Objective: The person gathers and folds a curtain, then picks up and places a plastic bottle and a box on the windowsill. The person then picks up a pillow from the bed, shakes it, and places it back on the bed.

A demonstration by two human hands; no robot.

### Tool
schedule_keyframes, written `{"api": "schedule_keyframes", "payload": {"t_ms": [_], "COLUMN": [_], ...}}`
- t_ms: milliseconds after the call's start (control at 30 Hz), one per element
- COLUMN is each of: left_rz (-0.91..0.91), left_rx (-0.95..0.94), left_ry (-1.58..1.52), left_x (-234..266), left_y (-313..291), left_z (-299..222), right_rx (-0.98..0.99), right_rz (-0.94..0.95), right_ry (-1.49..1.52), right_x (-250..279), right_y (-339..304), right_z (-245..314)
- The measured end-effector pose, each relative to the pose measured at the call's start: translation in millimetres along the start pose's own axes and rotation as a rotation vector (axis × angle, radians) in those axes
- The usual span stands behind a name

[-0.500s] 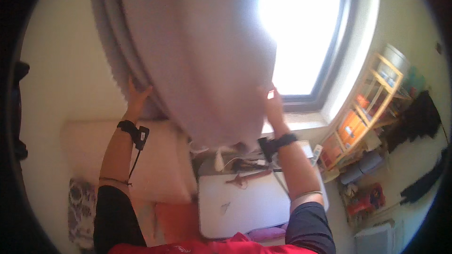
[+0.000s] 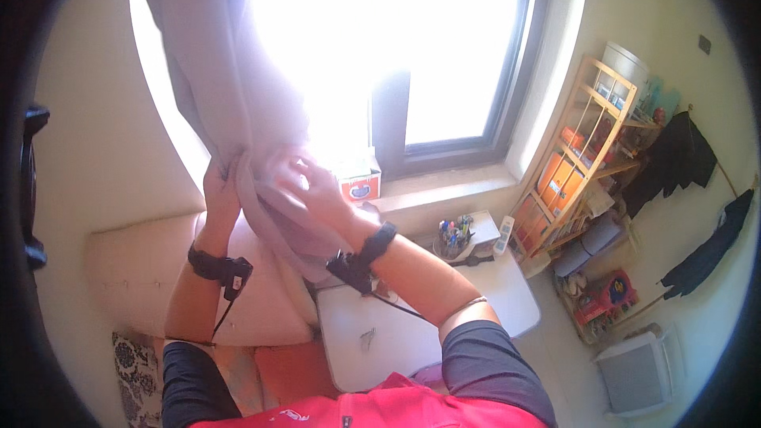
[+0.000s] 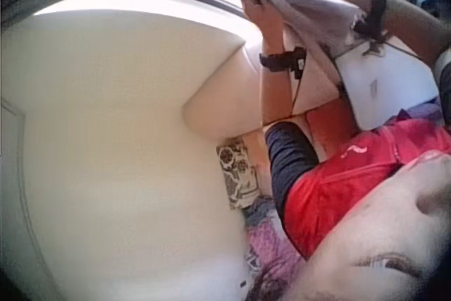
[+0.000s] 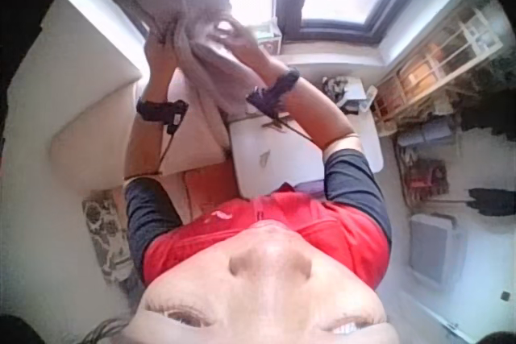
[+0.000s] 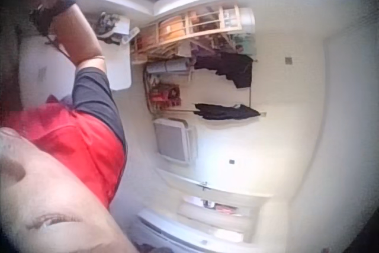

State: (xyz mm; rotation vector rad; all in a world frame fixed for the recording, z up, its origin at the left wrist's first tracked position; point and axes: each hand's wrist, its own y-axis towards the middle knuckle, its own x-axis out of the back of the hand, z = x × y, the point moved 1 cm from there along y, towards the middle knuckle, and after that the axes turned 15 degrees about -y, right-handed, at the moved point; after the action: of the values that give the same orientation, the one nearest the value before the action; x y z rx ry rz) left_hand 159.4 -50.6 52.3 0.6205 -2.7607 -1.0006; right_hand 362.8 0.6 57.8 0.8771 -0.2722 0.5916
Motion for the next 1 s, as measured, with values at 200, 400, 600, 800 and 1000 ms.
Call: {"api": "schedule_keyframes", "payload": {"t_ms": [200, 400, 600, 800, 1000], "left_rz": [0.117, -0.143, -0.498, 0.108, -0.058], "left_rx": [-0.144, 0.086, 0.118, -0.076, -0.089], "left_ry": [0.052, 0.186, 0.12, 0.314, 0.239], "left_x": [-13, 32, -17, -22, 27], "left_y": [-27, -8, 3, -31, -19], "left_z": [-13, -7, 3, -5, -12], "right_rx": [-0.082, -0.187, -0.299, -0.245, -0.27], "right_rz": [-0.17, -0.479, -0.176, -0.305, -0.672], "right_ry": [0.199, -0.17, -0.018, -0.132, -0.47], "right_x": [-4, 56, 26, -27, 64], "right_y": [23, 14, 10, 14, 29], "right_z": [11, 7, 14, 22, -14]}}
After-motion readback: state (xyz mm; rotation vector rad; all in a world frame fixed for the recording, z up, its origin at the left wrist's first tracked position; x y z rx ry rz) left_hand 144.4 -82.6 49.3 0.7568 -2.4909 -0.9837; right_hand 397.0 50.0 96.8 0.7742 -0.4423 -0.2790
